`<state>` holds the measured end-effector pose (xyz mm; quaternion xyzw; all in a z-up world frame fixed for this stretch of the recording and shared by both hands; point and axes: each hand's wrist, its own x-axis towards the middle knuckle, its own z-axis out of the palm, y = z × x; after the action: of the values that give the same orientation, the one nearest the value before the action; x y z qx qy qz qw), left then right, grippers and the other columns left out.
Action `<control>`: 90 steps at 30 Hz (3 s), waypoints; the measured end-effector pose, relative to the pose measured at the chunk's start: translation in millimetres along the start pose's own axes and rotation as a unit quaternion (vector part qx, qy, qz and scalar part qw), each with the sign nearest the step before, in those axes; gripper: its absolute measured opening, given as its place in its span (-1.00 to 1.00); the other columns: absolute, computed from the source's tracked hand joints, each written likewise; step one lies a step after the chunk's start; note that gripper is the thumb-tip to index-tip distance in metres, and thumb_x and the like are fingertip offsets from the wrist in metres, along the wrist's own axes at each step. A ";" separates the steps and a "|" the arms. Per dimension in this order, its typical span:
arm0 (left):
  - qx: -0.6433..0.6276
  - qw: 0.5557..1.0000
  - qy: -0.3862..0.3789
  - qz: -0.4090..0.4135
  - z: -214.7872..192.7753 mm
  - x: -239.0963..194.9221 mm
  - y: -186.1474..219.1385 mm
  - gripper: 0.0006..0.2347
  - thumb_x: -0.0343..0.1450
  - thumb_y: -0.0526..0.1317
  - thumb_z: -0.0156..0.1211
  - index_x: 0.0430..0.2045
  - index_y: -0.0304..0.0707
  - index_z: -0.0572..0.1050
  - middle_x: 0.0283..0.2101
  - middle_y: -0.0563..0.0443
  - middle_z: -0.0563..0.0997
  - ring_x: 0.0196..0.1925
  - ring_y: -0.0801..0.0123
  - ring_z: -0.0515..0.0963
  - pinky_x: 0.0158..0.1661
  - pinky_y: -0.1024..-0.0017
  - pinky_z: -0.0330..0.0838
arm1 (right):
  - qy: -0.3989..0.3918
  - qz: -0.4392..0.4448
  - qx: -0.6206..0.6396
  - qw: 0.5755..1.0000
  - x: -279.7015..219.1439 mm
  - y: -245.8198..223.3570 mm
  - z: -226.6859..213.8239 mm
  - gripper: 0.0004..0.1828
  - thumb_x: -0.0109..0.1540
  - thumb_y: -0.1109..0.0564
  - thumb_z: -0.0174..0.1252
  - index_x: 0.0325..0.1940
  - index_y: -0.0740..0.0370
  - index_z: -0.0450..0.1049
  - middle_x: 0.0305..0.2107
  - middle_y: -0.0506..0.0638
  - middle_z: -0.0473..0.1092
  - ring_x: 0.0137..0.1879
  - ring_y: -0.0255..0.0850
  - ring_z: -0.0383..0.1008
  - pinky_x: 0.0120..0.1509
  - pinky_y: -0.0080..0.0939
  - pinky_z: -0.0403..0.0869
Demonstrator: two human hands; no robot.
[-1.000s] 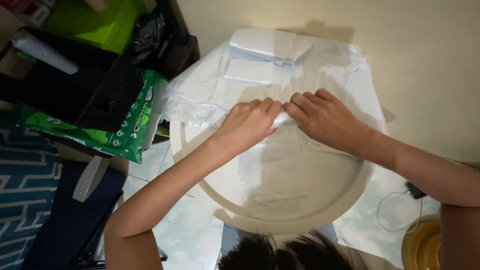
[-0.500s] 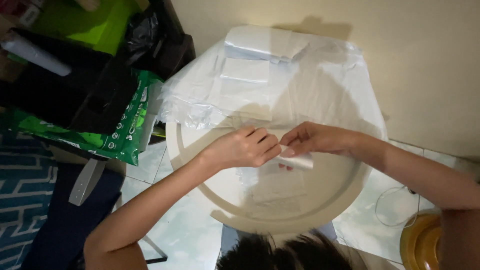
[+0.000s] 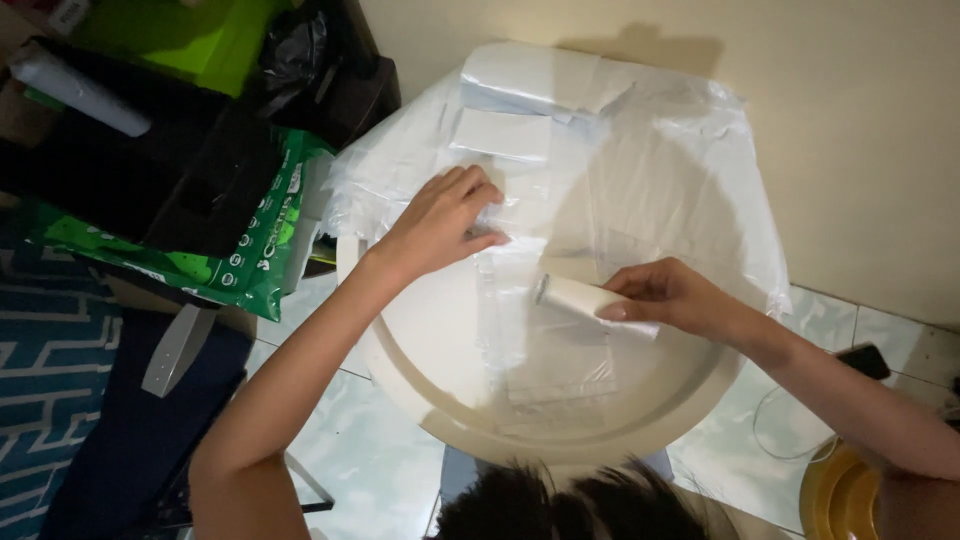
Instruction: Rolling a strip of plastic bags into a compact roll on a flat surface.
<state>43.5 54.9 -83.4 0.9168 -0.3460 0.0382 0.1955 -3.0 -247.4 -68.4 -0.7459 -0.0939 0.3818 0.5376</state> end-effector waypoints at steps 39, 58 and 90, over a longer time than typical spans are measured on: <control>0.109 0.985 -0.116 -0.063 -6.3 58.9 13.9 -0.32 0.13 0.03 0.21 0.12 -0.29 0.21 -0.05 -0.11 0.35 0.07 0.13 0.32 0.15 0.02 -0.06 | -0.025 -0.064 0.079 0.995 -24.6 24.8 -4.8 -0.74 0.02 0.20 0.27 -0.24 0.37 0.56 -0.40 0.17 0.54 -0.23 -0.12 0.53 -0.04 -0.08 0.49; 0.009 0.997 -0.072 -0.041 -12.5 68.5 44.6 -0.62 0.40 -0.03 -0.13 -0.08 -0.38 0.33 -0.22 -0.28 0.53 -0.23 -0.12 0.57 -0.06 0.07 0.26 | -0.050 -0.089 0.093 0.990 -25.0 30.7 -3.2 -0.76 0.03 0.19 0.27 -0.25 0.34 0.57 -0.39 0.17 0.55 -0.24 -0.08 0.55 -0.05 -0.05 0.49; 0.063 0.989 0.077 0.110 6.5 40.0 13.3 -0.70 0.24 -0.03 0.25 -0.36 -0.26 0.47 -0.26 -0.03 0.38 -0.19 0.11 0.38 -0.21 0.19 0.24 | 0.103 -0.097 -0.116 0.983 -32.3 -0.9 8.8 -0.71 0.01 0.17 0.27 -0.18 0.25 0.56 -0.38 0.13 0.58 -0.20 -0.10 0.59 -0.04 -0.11 0.45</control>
<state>64.8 18.5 -76.7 0.8781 -0.4256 0.1513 0.1581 -31.0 -258.4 -53.6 -0.8256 -0.1537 0.2360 0.4889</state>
